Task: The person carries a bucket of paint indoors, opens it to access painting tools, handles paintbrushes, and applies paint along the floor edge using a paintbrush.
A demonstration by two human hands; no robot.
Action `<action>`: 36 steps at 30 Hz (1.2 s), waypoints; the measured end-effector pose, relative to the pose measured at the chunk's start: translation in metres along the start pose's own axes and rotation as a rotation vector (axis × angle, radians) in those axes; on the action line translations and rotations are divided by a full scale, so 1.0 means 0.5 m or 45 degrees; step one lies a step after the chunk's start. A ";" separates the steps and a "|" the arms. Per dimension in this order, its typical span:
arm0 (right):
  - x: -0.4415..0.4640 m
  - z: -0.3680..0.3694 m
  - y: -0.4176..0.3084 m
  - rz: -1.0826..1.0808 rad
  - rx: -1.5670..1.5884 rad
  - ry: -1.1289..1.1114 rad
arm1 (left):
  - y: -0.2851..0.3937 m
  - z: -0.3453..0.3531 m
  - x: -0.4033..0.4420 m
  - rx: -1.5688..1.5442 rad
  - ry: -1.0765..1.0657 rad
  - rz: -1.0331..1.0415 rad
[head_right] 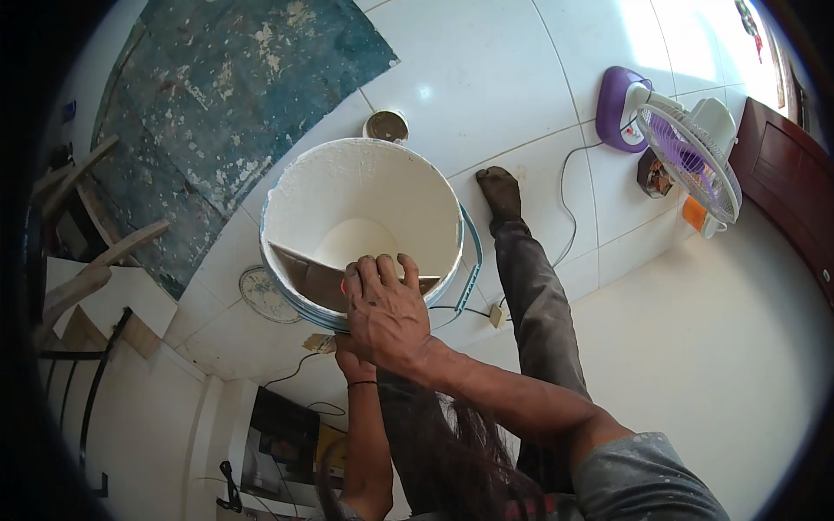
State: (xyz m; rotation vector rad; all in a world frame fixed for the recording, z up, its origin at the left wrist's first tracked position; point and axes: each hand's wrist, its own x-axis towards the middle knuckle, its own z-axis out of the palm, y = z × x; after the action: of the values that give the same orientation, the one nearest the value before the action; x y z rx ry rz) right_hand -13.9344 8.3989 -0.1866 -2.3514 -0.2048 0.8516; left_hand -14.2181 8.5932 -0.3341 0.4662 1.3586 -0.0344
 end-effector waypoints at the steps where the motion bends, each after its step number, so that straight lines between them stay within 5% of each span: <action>1: 0.006 -0.001 0.005 -0.005 -0.004 -0.005 | 0.008 0.007 -0.011 0.001 0.044 0.007; 17: 0.071 -0.064 0.059 -0.011 0.111 -0.172 | 0.016 0.115 -0.158 0.267 0.495 -0.096; 36: 0.128 -0.072 0.090 0.004 0.149 -0.116 | 0.046 0.116 -0.174 0.262 0.302 -0.133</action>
State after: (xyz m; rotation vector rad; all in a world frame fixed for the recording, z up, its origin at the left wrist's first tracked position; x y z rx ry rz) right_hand -13.8651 8.3669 -0.2259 -2.2071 -0.1837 0.9479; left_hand -14.1771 8.5732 -0.2375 0.5851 1.6208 -0.2122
